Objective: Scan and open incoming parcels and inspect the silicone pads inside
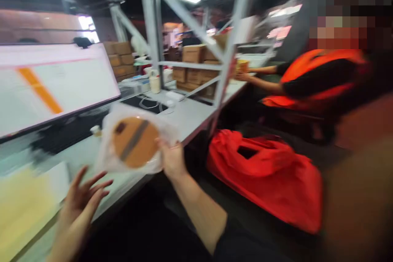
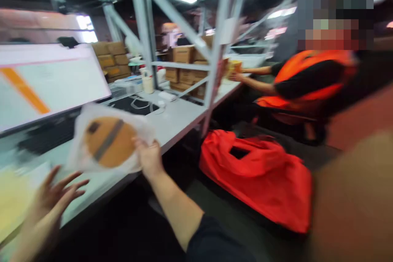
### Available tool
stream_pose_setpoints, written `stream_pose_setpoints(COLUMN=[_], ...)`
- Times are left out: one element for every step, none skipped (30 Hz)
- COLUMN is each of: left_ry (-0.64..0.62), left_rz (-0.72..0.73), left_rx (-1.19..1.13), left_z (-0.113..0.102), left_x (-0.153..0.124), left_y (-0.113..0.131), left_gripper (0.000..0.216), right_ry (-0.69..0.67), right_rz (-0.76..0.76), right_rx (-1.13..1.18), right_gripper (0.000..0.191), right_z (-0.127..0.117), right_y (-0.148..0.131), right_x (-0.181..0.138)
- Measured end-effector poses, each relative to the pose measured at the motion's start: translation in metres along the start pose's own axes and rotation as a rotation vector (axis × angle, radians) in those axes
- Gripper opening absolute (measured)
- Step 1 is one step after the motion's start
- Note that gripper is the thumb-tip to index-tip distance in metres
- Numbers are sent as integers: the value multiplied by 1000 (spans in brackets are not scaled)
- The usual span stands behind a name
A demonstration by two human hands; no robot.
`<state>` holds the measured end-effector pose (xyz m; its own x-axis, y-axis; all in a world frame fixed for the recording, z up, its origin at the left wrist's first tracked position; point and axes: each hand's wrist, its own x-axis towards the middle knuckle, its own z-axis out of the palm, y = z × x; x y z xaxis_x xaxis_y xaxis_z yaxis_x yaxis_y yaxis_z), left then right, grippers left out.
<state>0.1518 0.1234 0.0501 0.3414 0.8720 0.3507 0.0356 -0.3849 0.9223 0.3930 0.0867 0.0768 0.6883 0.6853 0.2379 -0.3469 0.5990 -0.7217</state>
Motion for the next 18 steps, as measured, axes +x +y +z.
stream_pose_setpoints(left_ry=[-19, -55, -110, -180, -260, -336, -401, -446, -463, -450, -413, -356, -285, -209, -138, -67, -17, 22], left_rz=[11, 48, 89, 158, 236, 312, 385, 446, 492, 520, 522, 496, 447, 376, 297, 224, 153, 91], left_rx=[29, 113, 238, 341, 414, 487, 553, 618, 682, 741, 793, 842, 889, 939, 990, 1036, 1076, 1113], left_z=[1, -1, -4, -9, -15, -21, -27, -32, -38, -45, -54, -64, -76, -90, -105, -120, -135, -149], left_x=[-2, -4, -5, -5, -6, -7, -9, -10, -9, -7, -2, 4, 13, 23, 33, 43, 53, 60], left_y=[3, 5, 6, 7, 7, 8, 8, 9, 10, 11, 11, 9, 7, 4, -1, -7, -14, -21], left_gripper=[45, 30, 19, 17, 19, 22, 25, 26, 27, 26, 24, 24, 23, 24, 27, 31, 35, 38], right_ry=[76, 142, 172, 169, 147, 127, 108, 81, 68, 62, 72, 90, 106, 119, 126, 125, 120, 108], right_rz=[-64, -133, -190, -234, -259, -290, -307, -300, -291, -273, -256, -243, -231, -222, -217, -212, -210, -209], right_rx=[9, 12, 2, -13, -25, -34, -31, -26, -17, -5, 7, 15, 22, 28, 34, 37, 42, 48], right_gripper=[39, 46, 51, 53, 51, 45, 40, 36, 32, 30, 29, 28, 28, 28, 29, 30, 31, 33], right_z=[-3, -6, -9, -12, -15, -18, -20, -21, -22, -22, -22, -21, -20, -18, -17, -16, -15, -14], right_y=[-5, -9, -12, -13, -13, -13, -13, -13, -13, -13, -13, -12, -11, -10, -9, -8, -8, -8], right_x=[3, 9, 16, 24, 32, 38, 42, 44, 45, 44, 42, 41, 40, 39, 39, 39, 39, 39])
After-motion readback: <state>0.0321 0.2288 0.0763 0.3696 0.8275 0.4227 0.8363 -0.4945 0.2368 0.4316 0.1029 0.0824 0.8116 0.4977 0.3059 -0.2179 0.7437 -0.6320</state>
